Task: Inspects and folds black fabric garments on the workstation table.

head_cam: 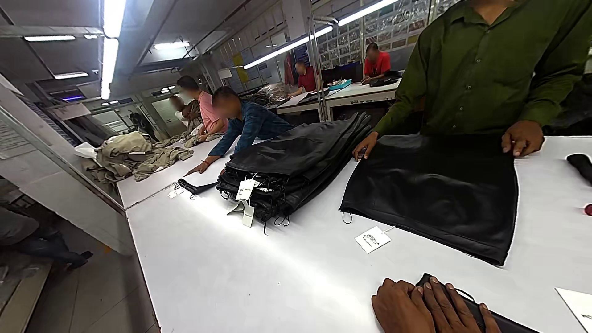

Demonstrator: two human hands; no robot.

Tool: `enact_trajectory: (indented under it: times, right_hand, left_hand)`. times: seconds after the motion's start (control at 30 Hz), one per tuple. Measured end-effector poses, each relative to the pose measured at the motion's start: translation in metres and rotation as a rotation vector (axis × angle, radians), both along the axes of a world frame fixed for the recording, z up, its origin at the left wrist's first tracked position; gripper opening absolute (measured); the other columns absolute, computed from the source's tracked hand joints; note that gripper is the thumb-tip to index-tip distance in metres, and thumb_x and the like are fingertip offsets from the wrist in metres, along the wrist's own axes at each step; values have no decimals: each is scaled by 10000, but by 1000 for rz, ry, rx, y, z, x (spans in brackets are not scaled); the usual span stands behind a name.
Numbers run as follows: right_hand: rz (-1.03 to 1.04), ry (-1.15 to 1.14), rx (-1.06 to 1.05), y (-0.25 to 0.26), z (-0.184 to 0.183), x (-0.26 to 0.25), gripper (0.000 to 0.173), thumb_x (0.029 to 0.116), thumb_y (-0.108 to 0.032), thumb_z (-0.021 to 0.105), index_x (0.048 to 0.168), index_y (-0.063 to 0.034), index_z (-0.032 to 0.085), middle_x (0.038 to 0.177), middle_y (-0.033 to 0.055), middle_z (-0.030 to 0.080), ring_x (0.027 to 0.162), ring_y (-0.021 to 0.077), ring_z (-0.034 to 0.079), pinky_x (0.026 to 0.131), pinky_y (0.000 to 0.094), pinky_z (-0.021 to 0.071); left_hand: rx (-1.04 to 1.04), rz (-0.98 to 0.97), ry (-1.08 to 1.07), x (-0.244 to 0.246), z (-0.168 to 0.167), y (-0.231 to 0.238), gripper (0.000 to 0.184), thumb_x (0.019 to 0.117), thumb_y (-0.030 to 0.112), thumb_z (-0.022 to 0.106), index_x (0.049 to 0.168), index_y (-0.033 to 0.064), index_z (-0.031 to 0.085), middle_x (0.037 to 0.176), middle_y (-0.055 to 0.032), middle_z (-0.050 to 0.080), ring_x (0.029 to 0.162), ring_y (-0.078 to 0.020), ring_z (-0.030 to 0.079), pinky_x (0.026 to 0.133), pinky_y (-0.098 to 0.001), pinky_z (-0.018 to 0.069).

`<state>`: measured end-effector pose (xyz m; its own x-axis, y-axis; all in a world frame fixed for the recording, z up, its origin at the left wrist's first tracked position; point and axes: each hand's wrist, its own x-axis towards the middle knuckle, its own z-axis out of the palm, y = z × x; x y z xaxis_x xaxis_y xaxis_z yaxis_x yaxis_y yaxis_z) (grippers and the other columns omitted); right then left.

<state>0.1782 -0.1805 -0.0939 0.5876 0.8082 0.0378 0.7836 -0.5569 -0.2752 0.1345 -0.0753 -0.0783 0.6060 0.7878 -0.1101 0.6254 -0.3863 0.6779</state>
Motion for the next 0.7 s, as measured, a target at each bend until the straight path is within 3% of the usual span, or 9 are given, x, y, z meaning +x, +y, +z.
enact_trajectory:
  times: [0.7]
  right_hand:
    - [1, -23, 19, 0, -6, 1, 710, 1054, -450, 285, 1589, 17, 294, 1666, 195, 267, 1530, 456, 234, 1150, 759, 96]
  left_hand:
    - [-14, -1, 8, -2, 7, -1, 298, 1010, 358, 566, 1030, 161, 788, 978, -26, 712, 973, -186, 671, 873, -435, 494]
